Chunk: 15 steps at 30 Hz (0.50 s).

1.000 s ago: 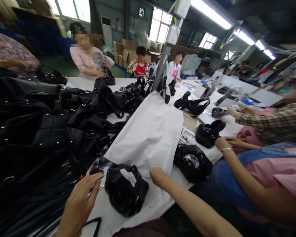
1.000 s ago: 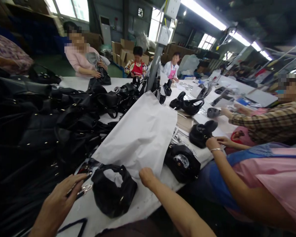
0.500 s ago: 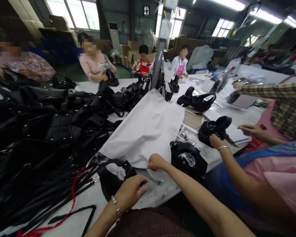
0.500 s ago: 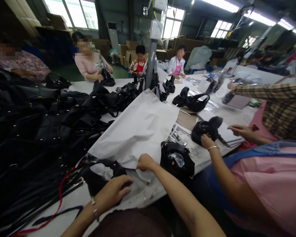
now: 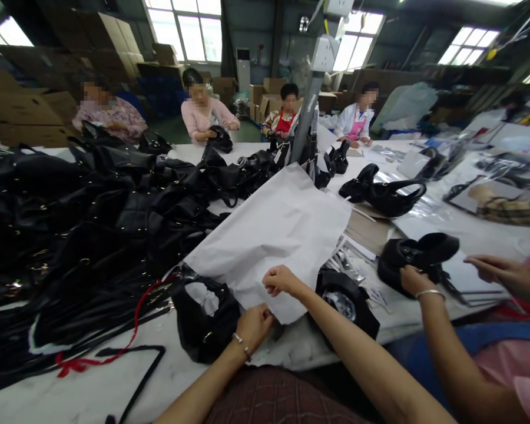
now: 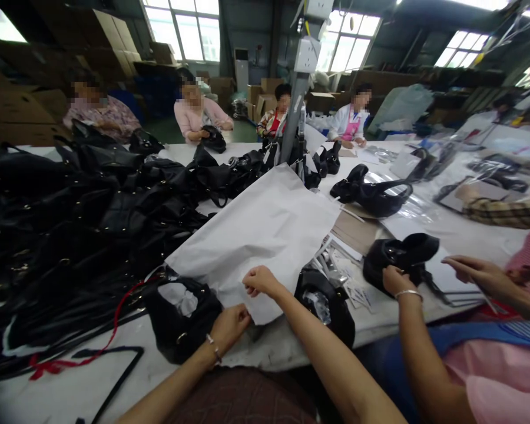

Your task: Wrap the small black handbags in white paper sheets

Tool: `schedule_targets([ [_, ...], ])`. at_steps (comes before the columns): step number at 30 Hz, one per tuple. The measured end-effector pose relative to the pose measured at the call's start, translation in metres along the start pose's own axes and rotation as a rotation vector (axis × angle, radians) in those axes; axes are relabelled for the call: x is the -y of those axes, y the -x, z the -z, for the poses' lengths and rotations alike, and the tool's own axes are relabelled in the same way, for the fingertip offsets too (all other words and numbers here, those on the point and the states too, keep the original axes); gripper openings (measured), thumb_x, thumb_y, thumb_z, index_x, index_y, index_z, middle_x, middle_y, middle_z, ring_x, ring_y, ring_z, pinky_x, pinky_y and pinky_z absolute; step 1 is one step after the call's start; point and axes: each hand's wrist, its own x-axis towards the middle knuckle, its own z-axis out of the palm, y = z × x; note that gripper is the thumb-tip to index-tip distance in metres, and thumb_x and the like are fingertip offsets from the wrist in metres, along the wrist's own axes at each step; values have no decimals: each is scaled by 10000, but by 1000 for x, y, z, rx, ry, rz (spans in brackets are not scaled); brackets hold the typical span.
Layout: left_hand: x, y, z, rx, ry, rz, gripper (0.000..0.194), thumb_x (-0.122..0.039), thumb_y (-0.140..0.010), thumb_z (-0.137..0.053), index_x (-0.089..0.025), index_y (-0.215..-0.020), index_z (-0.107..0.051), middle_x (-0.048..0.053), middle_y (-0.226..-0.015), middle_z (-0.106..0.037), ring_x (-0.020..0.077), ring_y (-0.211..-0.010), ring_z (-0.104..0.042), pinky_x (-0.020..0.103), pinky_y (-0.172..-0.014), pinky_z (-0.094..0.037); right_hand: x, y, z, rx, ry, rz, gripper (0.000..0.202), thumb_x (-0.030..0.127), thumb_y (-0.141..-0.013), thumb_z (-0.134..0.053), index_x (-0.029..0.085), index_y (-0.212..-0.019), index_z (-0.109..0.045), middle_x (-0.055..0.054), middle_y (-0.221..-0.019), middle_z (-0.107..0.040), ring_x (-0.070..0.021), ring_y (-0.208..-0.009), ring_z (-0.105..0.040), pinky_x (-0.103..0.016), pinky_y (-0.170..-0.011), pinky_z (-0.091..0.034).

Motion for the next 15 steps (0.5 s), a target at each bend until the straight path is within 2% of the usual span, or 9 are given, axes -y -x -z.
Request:
schedule_targets([
  [2, -4, 4, -3, -113, -203, -167, 144, -288, -879, -544, -185, -790, -591, 68, -811, -671, 257, -888, -652, 348, -774, -470, -3, -3, 12, -47, -43, 17, 40, 156, -732, -571, 134, -723, -603, 5, -638, -626, -100, -526, -595, -193, -456, -502],
  [4, -7, 4, -7, -214, -430, -368, 158, -275, -930, -481, -195, -861, -599, 74, -876, -670, 243, -909, -634, 344, -797, -461, -5, -6, 27, -101, -78, 20, 41, 168, -755, -587, 130, -741, -591, -4, -663, -626, -98, -527, -592, -195, -454, -501],
  [6, -10, -3, -12, -220, -582, -451, 152, -270, -949, -468, -192, -959, -598, 82, -972, -660, 235, -965, -611, 338, -833, -465, -7, -7, 40, -148, -113, 15, 46, 169, -770, -596, 127, -756, -582, -11, -673, -626, -95, -525, -586, -201, -462, -508],
  [8, -8, -19, -19, -142, -687, -407, 153, -255, -906, -559, -170, -1027, -598, 101, -1048, -646, 257, -1020, -592, 357, -865, -474, -8, -7, 50, -175, -145, 12, 47, 168, -785, -595, 124, -774, -580, -13, -684, -626, -94, -533, -588, -207, -477, -519],
  [11, 2, -46, -32, -14, -772, -311, 326, -189, -758, -724, -102, -1052, -613, 164, -1089, -639, 323, -1032, -592, 406, -836, -505, -9, -7, 60, -193, -181, 14, 49, 167, -798, -596, 122, -784, -584, -13, -692, -621, -93, -547, -596, -204, -488, -523],
  [13, 9, -59, -40, 26, -789, -284, 332, -118, -742, -706, -75, -1059, -617, 194, -1100, -633, 338, -1042, -590, 416, -818, -513, -9, -8, 63, -197, -198, 12, 49, 164, -801, -598, 123, -778, -586, -12, -688, -619, -90, -542, -593, -199, -486, -517],
  [15, 14, -67, -44, 51, -793, -278, 276, -65, -794, -611, -67, -1070, -618, 210, -1106, -630, 328, -1065, -585, 413, -828, -509, -9, -10, 63, -191, -214, 9, 48, 163, -798, -605, 123, -775, -591, -12, -684, -621, -90, -537, -592, -199, -485, -516],
])
